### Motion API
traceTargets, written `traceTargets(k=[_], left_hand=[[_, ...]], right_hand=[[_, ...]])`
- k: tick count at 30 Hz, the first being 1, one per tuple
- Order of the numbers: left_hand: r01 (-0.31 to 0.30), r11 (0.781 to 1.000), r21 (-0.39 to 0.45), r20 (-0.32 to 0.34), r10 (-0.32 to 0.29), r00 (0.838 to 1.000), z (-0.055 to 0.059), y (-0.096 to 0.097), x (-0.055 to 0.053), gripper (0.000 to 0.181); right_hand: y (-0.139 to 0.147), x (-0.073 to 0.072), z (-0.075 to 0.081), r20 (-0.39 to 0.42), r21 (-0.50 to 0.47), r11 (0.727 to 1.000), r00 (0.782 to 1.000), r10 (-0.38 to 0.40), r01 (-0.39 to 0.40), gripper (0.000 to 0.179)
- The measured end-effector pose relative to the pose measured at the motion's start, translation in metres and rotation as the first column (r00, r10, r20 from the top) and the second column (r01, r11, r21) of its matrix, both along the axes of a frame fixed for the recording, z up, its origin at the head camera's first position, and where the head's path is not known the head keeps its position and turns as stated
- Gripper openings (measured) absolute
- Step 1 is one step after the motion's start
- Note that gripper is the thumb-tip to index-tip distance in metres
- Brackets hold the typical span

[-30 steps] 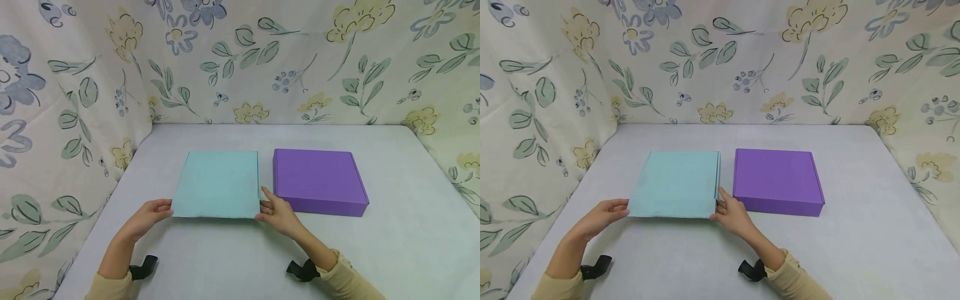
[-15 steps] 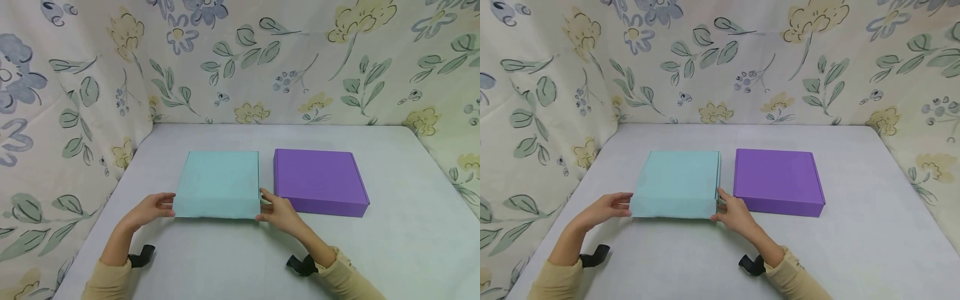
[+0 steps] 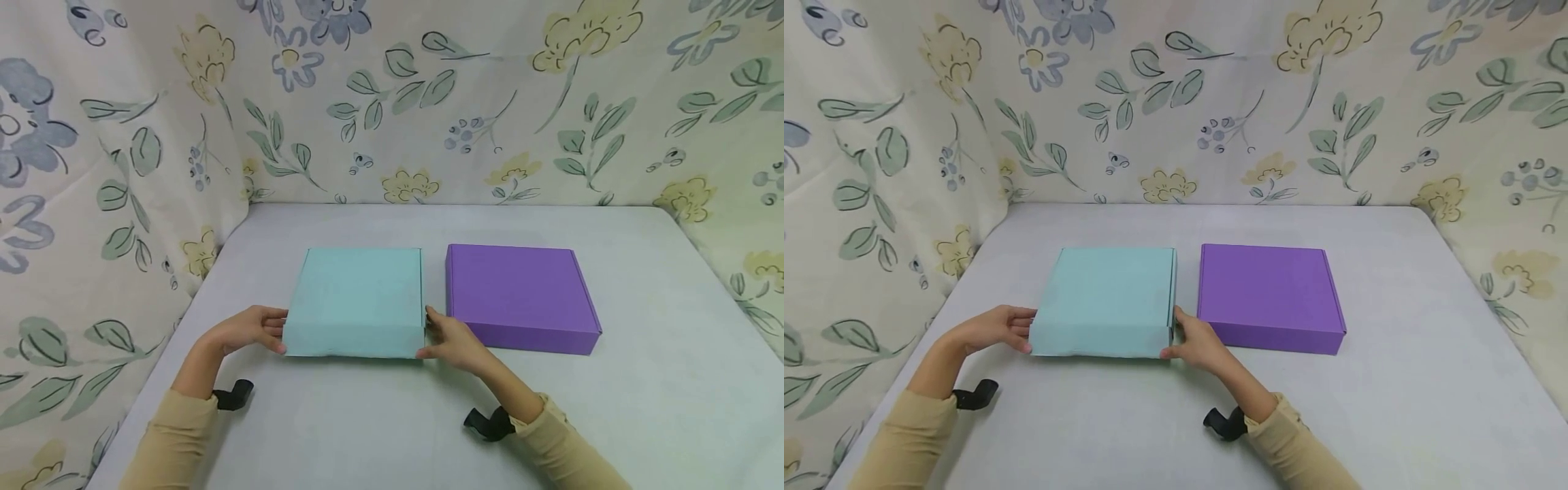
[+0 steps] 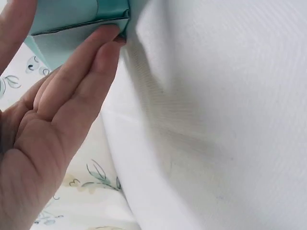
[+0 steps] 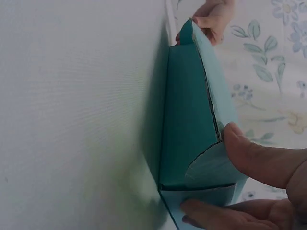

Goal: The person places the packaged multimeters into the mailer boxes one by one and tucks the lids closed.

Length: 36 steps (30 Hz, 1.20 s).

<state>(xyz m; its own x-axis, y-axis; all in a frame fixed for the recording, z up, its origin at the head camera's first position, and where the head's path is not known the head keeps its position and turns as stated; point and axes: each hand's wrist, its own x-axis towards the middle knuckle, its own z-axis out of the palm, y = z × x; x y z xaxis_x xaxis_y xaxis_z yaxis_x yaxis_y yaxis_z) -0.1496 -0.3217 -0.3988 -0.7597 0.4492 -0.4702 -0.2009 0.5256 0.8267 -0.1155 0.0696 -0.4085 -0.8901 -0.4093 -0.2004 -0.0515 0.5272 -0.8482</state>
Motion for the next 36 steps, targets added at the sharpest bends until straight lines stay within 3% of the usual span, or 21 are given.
traceTargets(k=[5, 10, 15, 23, 36], left_hand=[[-0.042, 0.997, -0.072, -0.039, 0.039, 0.998, 0.000, 0.005, -0.002, 0.086], [-0.092, 0.978, -0.187, -0.093, 0.076, 0.993, 0.002, 0.012, -0.004, 0.082], [-0.134, 0.963, -0.235, -0.120, 0.108, 0.987, 0.003, 0.017, -0.005, 0.079], [-0.203, 0.919, -0.337, -0.179, 0.149, 0.973, 0.002, 0.025, -0.003, 0.077], [-0.244, 0.889, -0.387, -0.252, 0.153, 0.956, 0.003, 0.032, 0.000, 0.068]], right_hand=[[0.000, -0.004, -0.005, 0.088, -0.084, 0.996, 0.996, -0.006, 0.014, 0.090], [0.000, -0.007, -0.006, 0.088, -0.109, 0.994, 0.996, 0.006, 0.004, 0.087], [0.000, -0.008, -0.006, 0.084, -0.115, 0.993, 0.996, -0.002, 0.012, 0.083], [-0.005, -0.010, -0.008, 0.027, -0.068, 0.996, 0.998, -0.062, 0.064, 0.083], [-0.017, -0.011, -0.006, -0.113, 0.111, 0.986, 0.987, -0.112, 0.125, 0.086]])
